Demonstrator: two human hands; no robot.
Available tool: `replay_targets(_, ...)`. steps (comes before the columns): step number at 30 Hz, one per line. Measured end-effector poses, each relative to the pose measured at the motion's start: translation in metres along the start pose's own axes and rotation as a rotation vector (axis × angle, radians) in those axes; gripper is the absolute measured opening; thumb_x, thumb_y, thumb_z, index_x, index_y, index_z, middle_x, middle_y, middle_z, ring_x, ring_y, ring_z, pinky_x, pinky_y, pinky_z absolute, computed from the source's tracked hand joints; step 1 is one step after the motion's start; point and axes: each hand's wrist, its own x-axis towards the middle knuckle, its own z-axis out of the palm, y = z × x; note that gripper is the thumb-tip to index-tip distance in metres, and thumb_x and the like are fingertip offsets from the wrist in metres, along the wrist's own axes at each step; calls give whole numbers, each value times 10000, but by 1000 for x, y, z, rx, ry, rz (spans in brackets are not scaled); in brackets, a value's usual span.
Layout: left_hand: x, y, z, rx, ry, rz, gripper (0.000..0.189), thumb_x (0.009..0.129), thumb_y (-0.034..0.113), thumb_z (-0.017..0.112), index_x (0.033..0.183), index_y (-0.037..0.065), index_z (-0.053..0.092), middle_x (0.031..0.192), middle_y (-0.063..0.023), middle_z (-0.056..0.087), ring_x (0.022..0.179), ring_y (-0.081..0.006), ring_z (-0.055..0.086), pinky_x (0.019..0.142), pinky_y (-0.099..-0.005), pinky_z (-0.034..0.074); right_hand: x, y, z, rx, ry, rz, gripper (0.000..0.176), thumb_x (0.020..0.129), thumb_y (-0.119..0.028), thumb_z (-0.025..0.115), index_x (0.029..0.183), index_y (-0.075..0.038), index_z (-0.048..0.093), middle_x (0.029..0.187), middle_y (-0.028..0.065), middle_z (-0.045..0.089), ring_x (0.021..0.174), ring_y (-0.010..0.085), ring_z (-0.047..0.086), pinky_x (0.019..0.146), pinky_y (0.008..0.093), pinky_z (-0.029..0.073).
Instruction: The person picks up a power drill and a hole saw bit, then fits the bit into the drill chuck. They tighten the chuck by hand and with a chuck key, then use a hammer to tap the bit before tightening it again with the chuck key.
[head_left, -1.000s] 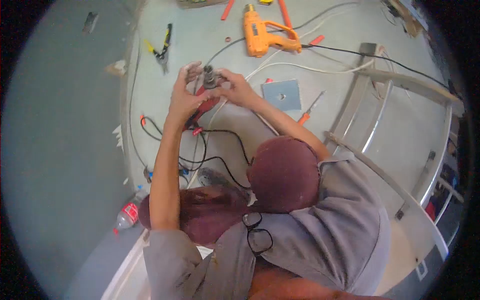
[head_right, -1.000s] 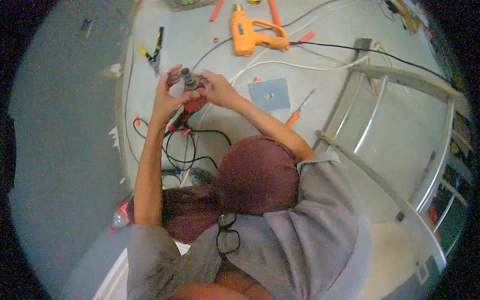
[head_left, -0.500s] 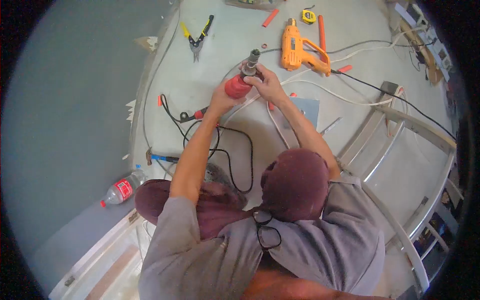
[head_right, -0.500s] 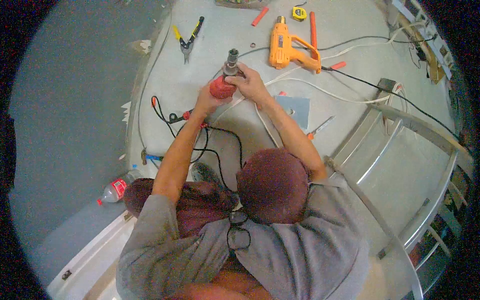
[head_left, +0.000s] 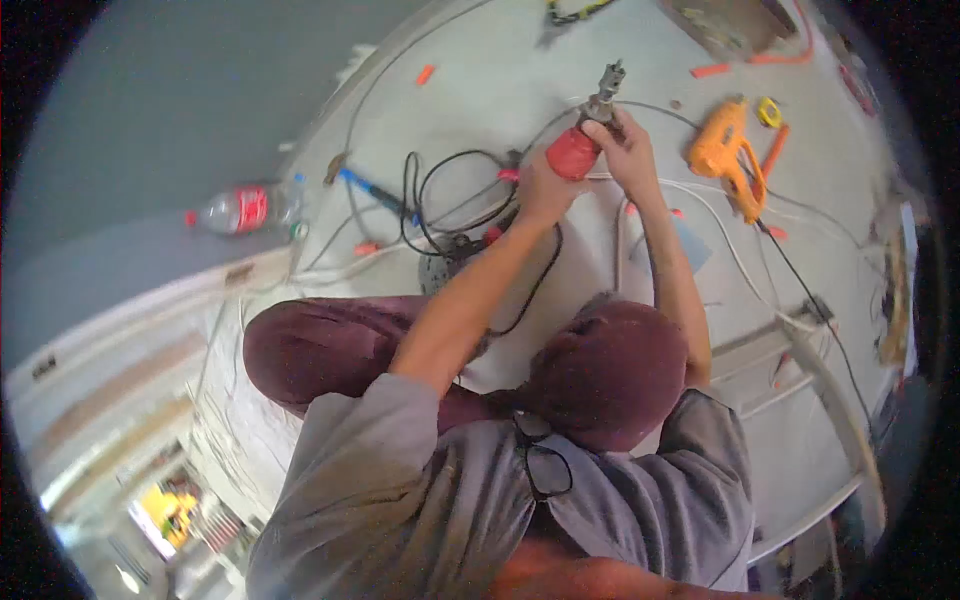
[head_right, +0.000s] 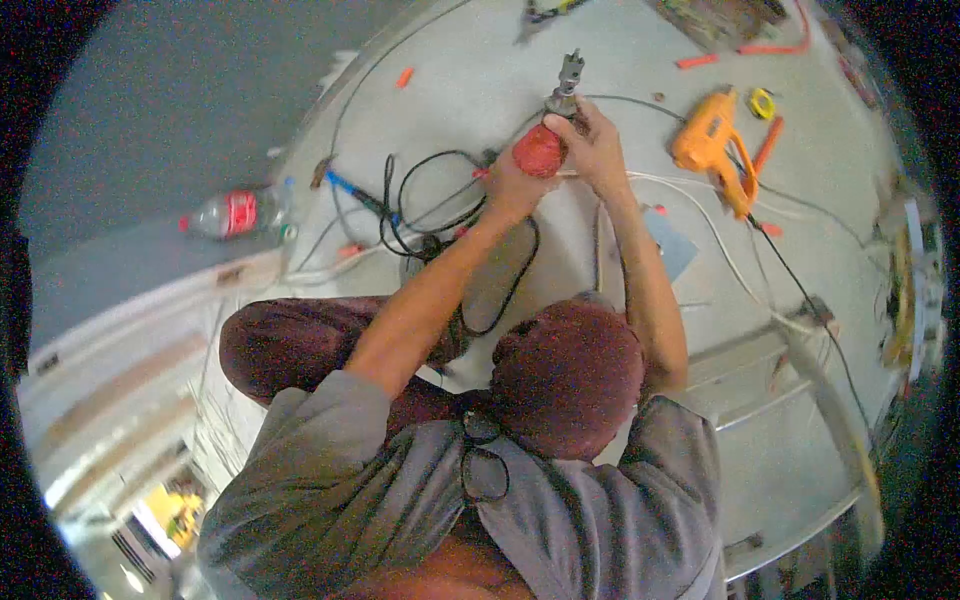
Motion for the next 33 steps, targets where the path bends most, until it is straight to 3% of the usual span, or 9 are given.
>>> replay_targets(8,-25,-26,-52,30,46,-434,714,539,305,909,1136,45,616,1032,-180,704,963,-360,681,847,-433,532,23,15,71,-185,-376,129,401,902,-315,719,1169,-26,642,945,65,695,855,140,612,805,315,499)
replay_targets(12,-29,-37,-54,48,124,-436,697,552,344,906,1118,49,627,1028,-167,708,976,-349,684,852,-428,532,33,34,87,-75,-483,176,397,906,-323,712,1182,-46,645,981,69,705,871,154,625,826,331,502)
replay_targets(18,-13,-41,-60,170,-27,-336,769,619,571,851,1122,24,654,1049,-176,711,992,-354,681,871,-425,525,37,42,74,6,-490,371,414,935,-249,689,1257,-1,609,1007,94,687,897,138,628,823,298,513)
replay_targets(20,11,-71,-59,-115,-406,-248,835,671,689,760,1124,-5,665,1032,-189,707,985,-343,678,877,-418,517,41,50,69,-32,-511,395,419,931,-247,695,1260,-2,609,1027,91,686,906,144,630,831,305,515)
replay_targets(23,37,-44,-106,42,-505,-468,831,714,717,712,1109,-13,682,1001,-171,710,973,-308,677,868,-410,514,40,47,68,-67,-511,386,422,923,-248,706,1257,-6,613,1060,87,685,912,154,636,837,315,515)
replay_targets(25,37,-45,-116,-17,-442,-400,716,818,650,661,1111,-3,690,983,-165,714,962,-299,678,865,-407,514,40,49,75,-66,-522,366,421,919,-249,711,1251,-8,618,1074,84,685,911,160,640,836,318,514)
replay_targets(27,45,-61,-98,-355,2,-38,583,931,551,580,1129,13,687,1026,-121,712,958,-274,671,869,-385,506,43,54,80,-69,-499,382,419,903,-252,730,1228,-6,635,1056,87,696,920,157,640,841,318,507)
replay_targets(31,62,-75,-65,-771,-95,-129,484,993,459,523,1171,33,668,1074,-76,689,928,-233,660,869,-366,501,51,70,83,-281,-495,324,409,890,-270,741,1172,14,656,1007,96,707,925,151,640,831,315,502)
replay_targets(33,66,-89,-69,-1077,-383,-297,464,995,441,533,1234,57,639,1105,-43,661,956,-171,625,874,-352,492,52,66,89,-370,-475,356,394,884,-299,744,1118,10,674,978,101,716,911,151,643,815,317,501)
